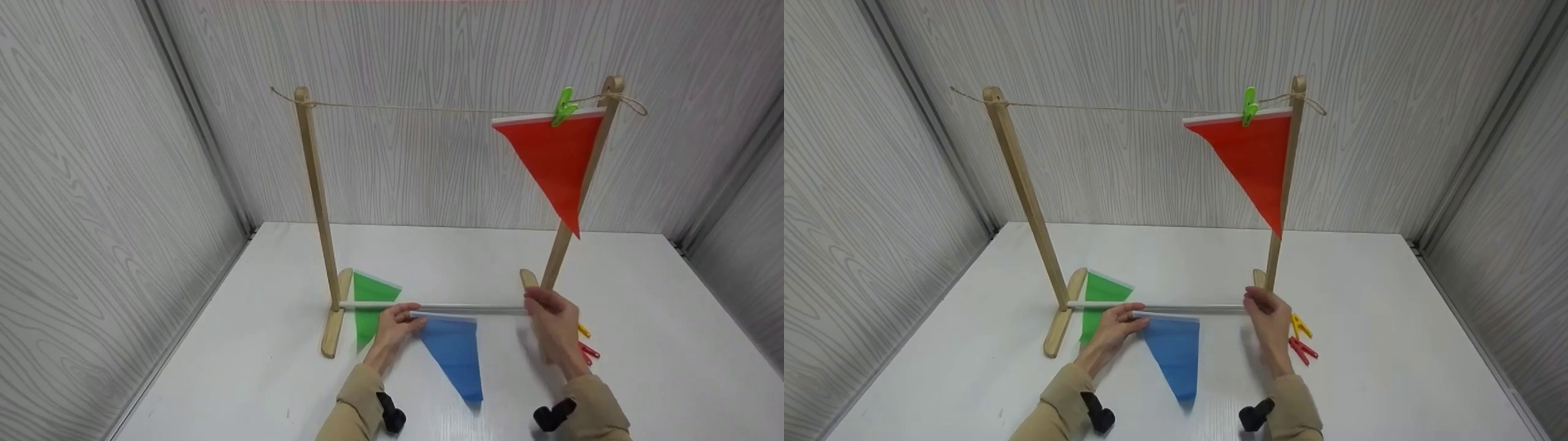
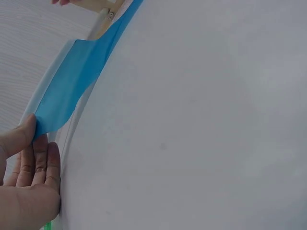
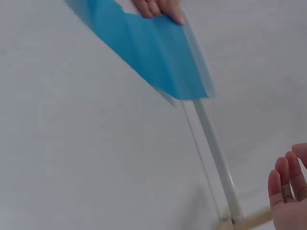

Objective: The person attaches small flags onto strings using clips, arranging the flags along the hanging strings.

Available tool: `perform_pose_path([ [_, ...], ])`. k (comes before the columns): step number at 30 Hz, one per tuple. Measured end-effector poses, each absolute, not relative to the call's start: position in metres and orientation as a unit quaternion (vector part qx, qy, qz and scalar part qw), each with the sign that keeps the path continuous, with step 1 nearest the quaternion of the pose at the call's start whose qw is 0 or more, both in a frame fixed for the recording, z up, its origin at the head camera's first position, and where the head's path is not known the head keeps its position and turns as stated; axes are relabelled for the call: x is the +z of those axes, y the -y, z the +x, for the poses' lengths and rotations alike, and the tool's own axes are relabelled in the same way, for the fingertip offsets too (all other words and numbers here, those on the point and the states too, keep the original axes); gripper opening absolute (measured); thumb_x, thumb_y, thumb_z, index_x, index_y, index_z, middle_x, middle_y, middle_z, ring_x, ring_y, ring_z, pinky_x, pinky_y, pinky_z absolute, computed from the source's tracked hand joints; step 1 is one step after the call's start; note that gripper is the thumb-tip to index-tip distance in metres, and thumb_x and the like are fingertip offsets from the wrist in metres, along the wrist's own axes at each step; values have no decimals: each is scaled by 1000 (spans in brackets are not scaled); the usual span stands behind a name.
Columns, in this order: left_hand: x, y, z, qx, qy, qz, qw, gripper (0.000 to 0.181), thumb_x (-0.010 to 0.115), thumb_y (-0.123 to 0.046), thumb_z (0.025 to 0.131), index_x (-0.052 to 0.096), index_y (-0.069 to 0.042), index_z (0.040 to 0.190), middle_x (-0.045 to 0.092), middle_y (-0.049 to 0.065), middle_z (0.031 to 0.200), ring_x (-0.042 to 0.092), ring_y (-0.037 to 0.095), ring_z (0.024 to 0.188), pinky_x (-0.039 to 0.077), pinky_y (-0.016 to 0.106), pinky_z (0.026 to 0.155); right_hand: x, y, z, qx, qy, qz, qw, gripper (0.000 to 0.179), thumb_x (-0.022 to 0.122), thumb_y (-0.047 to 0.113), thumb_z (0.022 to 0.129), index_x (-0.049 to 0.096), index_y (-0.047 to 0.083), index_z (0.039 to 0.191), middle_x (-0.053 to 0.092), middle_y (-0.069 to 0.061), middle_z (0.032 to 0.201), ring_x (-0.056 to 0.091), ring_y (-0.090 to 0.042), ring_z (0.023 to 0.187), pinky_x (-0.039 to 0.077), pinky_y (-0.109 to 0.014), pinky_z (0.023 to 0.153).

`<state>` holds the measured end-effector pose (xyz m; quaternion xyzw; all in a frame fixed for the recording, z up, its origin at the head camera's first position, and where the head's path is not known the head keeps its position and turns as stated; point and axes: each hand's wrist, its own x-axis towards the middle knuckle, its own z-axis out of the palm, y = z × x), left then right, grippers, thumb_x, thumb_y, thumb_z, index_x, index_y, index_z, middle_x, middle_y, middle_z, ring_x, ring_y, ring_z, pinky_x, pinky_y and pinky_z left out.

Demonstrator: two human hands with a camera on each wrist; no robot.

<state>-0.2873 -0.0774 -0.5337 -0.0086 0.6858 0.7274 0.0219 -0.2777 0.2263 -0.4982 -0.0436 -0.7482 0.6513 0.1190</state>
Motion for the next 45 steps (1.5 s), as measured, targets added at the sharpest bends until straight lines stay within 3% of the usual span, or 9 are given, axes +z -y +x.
perform_pose_path([
  [3, -534, 78, -287, 727, -686, -7, 20, 38, 73, 3, 87, 62, 11, 122, 73, 3, 86, 62, 6, 77, 53, 20, 72, -495, -252, -277, 637, 746, -83, 179, 31, 64, 9, 98, 64, -6, 125, 67, 22, 93, 62, 3, 88, 51, -8, 80],
  [5, -535, 77, -288, 728, -686, -6, 19, 39, 75, 3, 86, 63, 11, 122, 74, 5, 88, 63, 5, 78, 53, 19, 72, -496, -267, -277, 611, 757, -114, 202, 31, 65, 10, 97, 65, -5, 124, 65, 24, 91, 60, 5, 87, 49, -5, 79],
  [11, -539, 78, -289, 730, -683, 6, 20, 39, 74, 4, 86, 62, 12, 122, 74, 2, 88, 62, 5, 78, 53, 20, 72, -507, -302, -273, 507, 826, -182, 167, 36, 63, 14, 98, 62, -1, 130, 66, -13, 118, 54, -7, 92, 42, -2, 70],
  [16, -540, 77, -289, 732, -681, 4, 22, 38, 74, 4, 86, 63, 13, 121, 75, 5, 90, 62, 5, 78, 52, 19, 72, -514, -315, -276, 500, 843, -188, 57, 55, 62, 21, 98, 45, -6, 143, 46, -30, 139, 50, -37, 117, 49, -32, 98],
  [18, -539, 77, -289, 731, -682, -1, 25, 38, 75, 3, 86, 63, 12, 121, 75, 5, 90, 62, 5, 79, 51, 19, 72, -514, -319, -277, 503, 843, -187, 14, 62, 62, 25, 98, 39, -7, 146, 41, -32, 142, 43, -42, 123, 44, -49, 106],
  [20, -538, 76, -289, 730, -683, -6, 27, 38, 75, 3, 86, 63, 12, 121, 75, 5, 90, 62, 5, 78, 51, 18, 72, -514, -322, -277, 501, 845, -185, -15, 66, 63, 28, 97, 37, -8, 147, 39, -32, 142, 42, -43, 124, 42, -52, 106],
  [27, -536, 75, -288, 727, -687, -9, 23, 38, 75, 4, 85, 63, 12, 121, 75, 4, 90, 61, 5, 78, 50, 17, 71, -512, -329, -279, 498, 846, -182, -60, 71, 66, 29, 95, 35, -8, 147, 40, -32, 140, 41, -42, 123, 40, -53, 108],
  [36, -535, 77, -287, 726, -687, -5, 25, 38, 74, 3, 86, 63, 12, 121, 75, 6, 92, 61, 4, 78, 51, 18, 71, -515, -326, -275, 471, 866, -169, -32, 63, 67, 24, 93, 44, -11, 139, 49, -31, 128, 48, -37, 111, 46, -39, 92],
  [45, -537, 78, -288, 729, -684, -5, 25, 39, 75, 3, 86, 63, 11, 122, 74, 4, 90, 62, 5, 80, 53, 18, 75, -519, -326, -273, 468, 869, -160, -27, 63, 70, 26, 91, 48, -10, 136, 53, -30, 128, 51, -36, 113, 47, -37, 91],
])
